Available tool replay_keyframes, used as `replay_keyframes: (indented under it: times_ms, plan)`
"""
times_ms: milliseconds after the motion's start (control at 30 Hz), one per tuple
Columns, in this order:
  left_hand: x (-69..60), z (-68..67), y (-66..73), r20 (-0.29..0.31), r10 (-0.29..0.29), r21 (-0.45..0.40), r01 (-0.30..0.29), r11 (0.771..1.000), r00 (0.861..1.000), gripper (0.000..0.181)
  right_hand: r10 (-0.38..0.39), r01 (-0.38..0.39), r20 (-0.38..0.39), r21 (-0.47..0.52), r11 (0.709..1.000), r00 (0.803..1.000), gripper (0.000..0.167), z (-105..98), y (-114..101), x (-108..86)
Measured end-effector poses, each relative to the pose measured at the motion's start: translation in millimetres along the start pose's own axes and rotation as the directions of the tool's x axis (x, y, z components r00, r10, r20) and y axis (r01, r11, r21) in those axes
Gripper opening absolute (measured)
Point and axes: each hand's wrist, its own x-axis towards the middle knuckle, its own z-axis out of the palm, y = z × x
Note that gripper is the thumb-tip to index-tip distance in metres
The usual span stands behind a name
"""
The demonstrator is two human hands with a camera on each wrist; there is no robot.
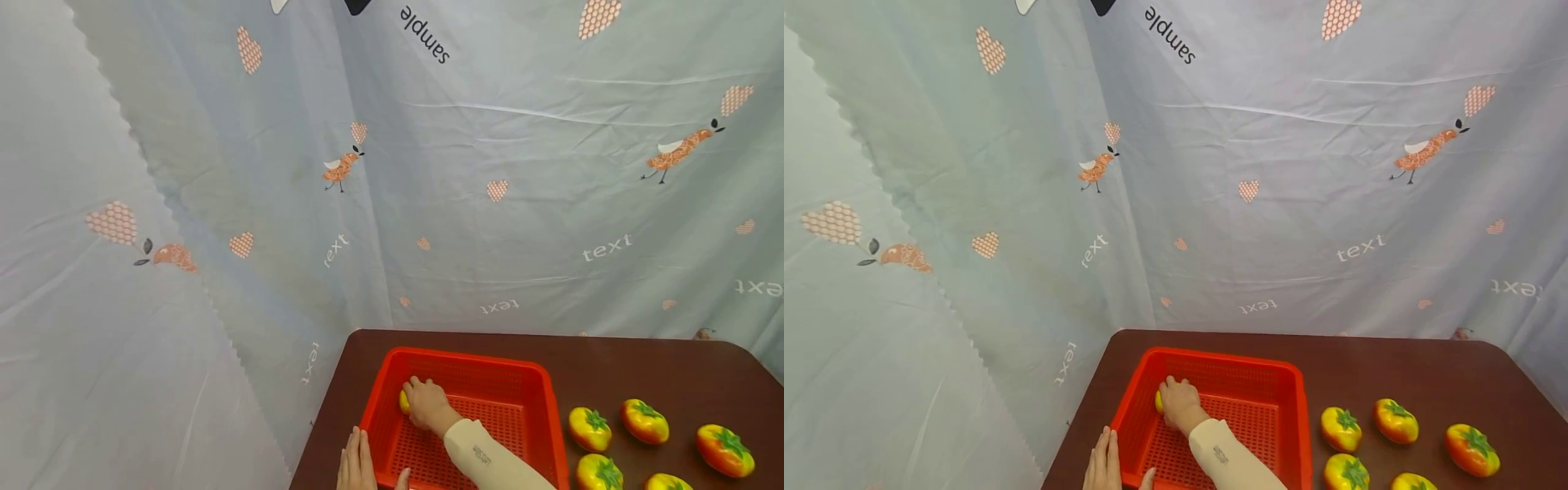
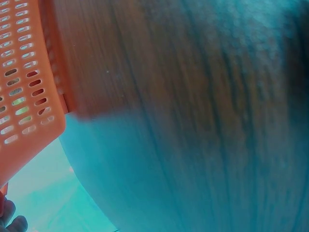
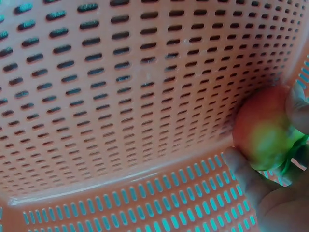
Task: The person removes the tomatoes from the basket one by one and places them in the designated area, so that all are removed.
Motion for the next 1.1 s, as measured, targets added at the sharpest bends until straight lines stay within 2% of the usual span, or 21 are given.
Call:
replay_keyframes:
  times_ms: [233,467,767,800,1000,1033,1100]
  plan:
    - [1.6,-4.1,0.2,0.041,-0.012,0.002,0.012,1.000,0.999,0.106,0.033,-0.033,0.014,0.017,0.999,0.999,0.063,6.5,3.5,7.9]
    - [1.2,-4.9,0.9,0.055,-0.022,0.003,0.021,1.000,0.998,0.107,0.035,-0.035,0.002,0.006,0.999,0.999,0.062,7.9,4.8,8.0]
    - [3.4,-7.8,1.0,0.072,-0.021,0.010,0.021,1.000,0.997,0.108,0.079,-0.079,0.054,0.005,0.997,0.995,0.069,1.8,0.9,8.6]
    - [3.8,-8.1,0.9,0.074,-0.021,0.011,0.020,1.000,0.997,0.108,0.074,-0.074,0.040,-0.002,0.997,0.996,0.070,8.8,1.5,11.9]
    - [2.5,-7.9,3.5,0.087,-0.049,0.022,0.047,0.999,0.995,0.108,0.082,-0.082,0.033,-0.012,0.997,0.996,0.069,10.8,-0.5,9.2]
    - [2.5,-7.7,4.3,0.085,-0.055,0.027,0.053,0.998,0.995,0.108,0.089,-0.089,0.041,-0.004,0.996,0.995,0.068,3.6,-1.5,5.7]
    - [2.5,-7.2,5.5,0.084,-0.062,0.032,0.060,0.998,0.994,0.108,0.094,-0.094,0.024,0.004,0.996,0.995,0.068,4.4,-1.1,5.7]
